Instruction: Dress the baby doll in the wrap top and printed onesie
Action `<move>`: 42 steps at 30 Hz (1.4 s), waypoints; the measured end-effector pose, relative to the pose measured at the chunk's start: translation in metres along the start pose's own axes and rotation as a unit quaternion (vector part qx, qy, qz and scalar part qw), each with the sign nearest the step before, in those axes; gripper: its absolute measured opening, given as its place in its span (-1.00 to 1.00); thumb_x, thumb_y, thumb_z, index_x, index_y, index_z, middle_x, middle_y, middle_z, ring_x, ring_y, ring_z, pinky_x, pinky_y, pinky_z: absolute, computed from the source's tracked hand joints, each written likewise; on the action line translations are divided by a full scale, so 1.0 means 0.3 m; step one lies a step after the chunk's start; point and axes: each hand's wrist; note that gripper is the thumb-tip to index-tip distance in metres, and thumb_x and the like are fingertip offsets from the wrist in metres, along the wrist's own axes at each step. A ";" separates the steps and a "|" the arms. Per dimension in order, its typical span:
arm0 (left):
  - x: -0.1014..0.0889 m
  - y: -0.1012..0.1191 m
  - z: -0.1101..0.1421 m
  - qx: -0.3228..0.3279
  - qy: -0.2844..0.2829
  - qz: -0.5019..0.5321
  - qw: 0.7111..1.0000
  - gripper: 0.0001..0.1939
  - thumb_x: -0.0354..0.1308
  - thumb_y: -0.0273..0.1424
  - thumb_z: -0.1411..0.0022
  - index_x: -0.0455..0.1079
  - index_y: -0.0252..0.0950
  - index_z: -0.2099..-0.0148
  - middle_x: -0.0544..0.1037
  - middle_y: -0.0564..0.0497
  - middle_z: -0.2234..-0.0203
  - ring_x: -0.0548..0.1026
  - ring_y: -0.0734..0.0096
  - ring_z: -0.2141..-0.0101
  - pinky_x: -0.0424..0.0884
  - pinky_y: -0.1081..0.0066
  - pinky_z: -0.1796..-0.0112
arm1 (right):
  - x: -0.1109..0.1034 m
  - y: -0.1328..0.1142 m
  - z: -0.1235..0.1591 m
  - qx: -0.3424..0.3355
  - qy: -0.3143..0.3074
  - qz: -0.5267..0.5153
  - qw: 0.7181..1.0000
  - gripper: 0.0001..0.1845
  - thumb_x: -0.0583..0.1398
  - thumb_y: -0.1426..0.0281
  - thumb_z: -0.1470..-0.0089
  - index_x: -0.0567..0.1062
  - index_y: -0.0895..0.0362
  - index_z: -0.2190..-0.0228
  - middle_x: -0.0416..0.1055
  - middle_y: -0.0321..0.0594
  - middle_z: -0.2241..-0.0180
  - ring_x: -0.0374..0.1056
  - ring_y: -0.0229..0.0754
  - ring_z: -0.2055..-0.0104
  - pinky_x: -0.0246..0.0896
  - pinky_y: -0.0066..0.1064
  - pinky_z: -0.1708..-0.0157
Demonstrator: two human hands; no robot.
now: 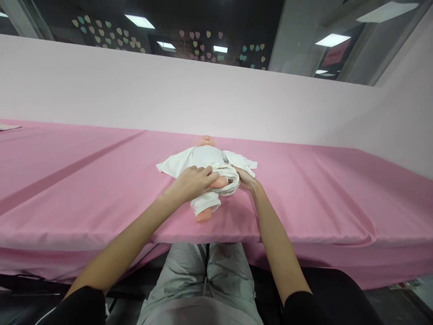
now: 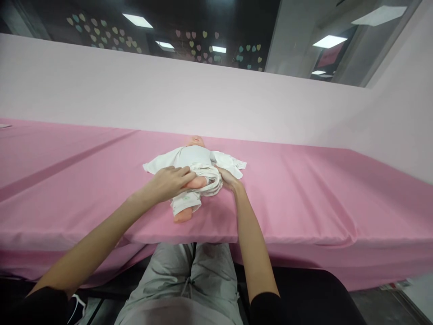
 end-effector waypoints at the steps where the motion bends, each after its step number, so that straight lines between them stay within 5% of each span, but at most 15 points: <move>1: 0.005 0.023 -0.004 0.014 -0.003 0.001 1.000 -0.93 -0.05 -0.46 -0.22 0.25 -0.28 0.29 0.38 0.00 0.46 0.41 0.36 0.51 0.10 0.36 0.54 | -0.004 0.007 -0.009 -0.010 0.015 0.018 1.000 -0.77 0.14 0.30 0.03 0.46 0.16 0.33 0.48 -0.23 0.36 0.34 -0.18 0.25 0.20 -0.36 0.18; 8: 0.056 0.181 -0.015 0.085 -0.020 0.053 0.995 -0.77 -0.09 -0.62 -0.17 0.26 -0.32 0.15 0.39 0.00 0.51 0.40 0.35 0.51 0.12 0.37 0.54 | -0.020 0.001 0.002 -0.054 0.088 0.071 0.992 -0.86 0.17 0.43 0.23 0.46 0.16 0.48 0.41 -0.34 0.49 0.27 -0.29 0.38 0.15 -0.47 0.32; 14: 0.027 0.171 -0.014 0.070 -0.061 0.251 0.963 -0.71 0.00 -0.17 -0.22 0.34 -0.28 0.19 0.45 0.00 0.46 0.40 0.35 0.43 0.20 0.38 0.43 | -0.037 -0.010 0.031 0.002 0.013 0.155 0.988 -0.80 0.28 0.36 0.30 0.45 0.22 0.55 0.31 -0.36 0.60 0.14 -0.37 0.54 -0.01 -0.50 0.52; 16: 0.023 0.132 -0.027 0.026 -0.056 0.334 0.941 -0.68 -0.04 -0.12 -0.24 0.36 -0.26 0.26 0.45 0.03 0.47 0.39 0.40 0.42 0.22 0.41 0.38 | -0.041 -0.006 0.029 -0.007 0.015 0.199 0.980 -0.78 0.31 0.34 0.29 0.44 0.23 0.58 0.26 -0.40 0.64 0.07 -0.41 0.58 -0.08 -0.52 0.55; 21: 0.090 -0.005 -0.096 -0.184 0.086 0.404 0.892 -0.70 -0.13 -0.27 -0.29 0.36 -0.32 0.30 0.46 -0.02 0.40 0.37 0.36 0.31 0.23 0.38 0.25 | -0.022 0.003 0.008 -0.131 0.123 0.157 0.971 -0.71 0.33 0.26 0.28 0.48 0.20 0.50 0.34 -0.36 0.55 0.18 -0.38 0.50 0.02 -0.52 0.49; 23: 0.134 -0.050 -0.125 -0.233 0.075 0.446 0.861 -0.71 -0.10 -0.29 -0.26 0.38 -0.33 0.29 0.47 -0.04 0.33 0.37 0.32 0.25 0.24 0.37 0.20 | -0.010 0.005 0.000 -0.162 0.140 0.123 0.969 -0.68 0.33 0.24 0.28 0.50 0.19 0.45 0.40 -0.32 0.49 0.24 -0.34 0.46 0.09 -0.49 0.44; 25: 0.168 -0.080 -0.148 -0.235 -0.004 0.542 0.807 -0.75 -0.03 -0.30 -0.20 0.41 -0.33 0.27 0.49 -0.05 0.27 0.38 0.29 0.21 0.25 0.39 0.19 | 0.000 0.008 -0.006 -0.176 0.134 0.112 0.969 -0.67 0.33 0.23 0.27 0.51 0.19 0.43 0.42 -0.29 0.47 0.27 -0.31 0.43 0.12 -0.47 0.42; 29: 0.191 -0.107 -0.173 -0.198 -0.184 0.743 0.612 -0.80 0.12 -0.32 -0.07 0.44 -0.33 0.27 0.51 -0.01 0.33 0.42 0.32 0.31 0.29 0.43 0.30 | 0.012 0.012 -0.012 -0.188 0.134 0.131 0.964 -0.65 0.34 0.22 0.29 0.54 0.17 0.42 0.45 -0.28 0.45 0.27 -0.30 0.43 0.13 -0.45 0.42; 32: 0.190 -0.133 -0.180 -0.253 -0.199 0.819 0.475 -0.77 0.18 -0.27 -0.03 0.44 -0.35 0.33 0.51 -0.01 0.43 0.42 0.34 0.38 0.31 0.41 0.31 | 0.021 0.008 -0.009 -0.201 0.130 0.149 0.959 -0.64 0.33 0.21 0.30 0.54 0.16 0.41 0.43 -0.28 0.45 0.25 -0.30 0.44 0.11 -0.45 0.44; 34: 0.196 -0.161 -0.177 -0.286 -0.208 0.839 0.413 -0.75 0.19 -0.25 -0.03 0.44 -0.37 0.36 0.51 -0.03 0.47 0.42 0.35 0.42 0.32 0.40 0.32 | 0.024 0.004 -0.004 -0.203 0.124 0.188 0.953 -0.69 0.32 0.20 0.27 0.50 0.18 0.51 0.35 -0.33 0.54 0.16 -0.35 0.52 0.01 -0.48 0.52; 36: 0.214 -0.196 -0.162 -0.289 -0.239 0.829 0.415 -0.75 0.22 -0.27 -0.02 0.44 -0.39 0.38 0.51 -0.05 0.48 0.41 0.37 0.44 0.31 0.40 0.35 | 0.022 0.005 0.000 -0.192 0.125 0.262 0.937 -0.64 0.31 0.19 0.27 0.33 0.18 0.70 0.13 -0.40 0.68 -0.03 -0.42 0.60 -0.18 -0.49 0.60; 38: 0.245 -0.232 -0.134 -0.283 -0.252 0.805 0.458 -0.78 0.27 -0.32 0.04 0.44 -0.41 0.41 0.50 -0.05 0.49 0.39 0.40 0.46 0.29 0.42 0.39 | 0.010 0.014 0.001 -0.164 0.130 0.336 0.918 -0.50 0.31 0.19 0.28 0.13 0.16 0.79 -0.09 -0.43 0.73 -0.18 -0.44 0.62 -0.34 -0.46 0.60; 40: 0.285 -0.266 -0.095 -0.301 -0.216 0.788 0.491 -0.80 0.29 -0.35 0.08 0.42 -0.40 0.46 0.47 -0.02 0.52 0.37 0.43 0.48 0.26 0.43 0.42 | -0.012 0.030 -0.003 -0.118 0.121 0.355 0.919 -0.48 0.28 0.18 0.28 0.07 0.14 0.79 -0.14 -0.44 0.73 -0.22 -0.43 0.62 -0.39 -0.44 0.59; 42: 0.327 -0.295 -0.052 -0.337 -0.168 0.787 0.489 -0.80 0.30 -0.35 0.09 0.38 -0.38 0.50 0.43 0.01 0.56 0.34 0.46 0.50 0.23 0.44 0.43 | -0.038 0.046 -0.015 -0.073 0.102 0.309 0.943 -0.57 0.25 0.20 0.26 0.13 0.14 0.76 -0.07 -0.43 0.72 -0.19 -0.42 0.61 -0.36 -0.45 0.59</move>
Point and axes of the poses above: each hand's wrist, its own z-axis away from the middle knuckle, its own x-axis out of the palm, y = z × x
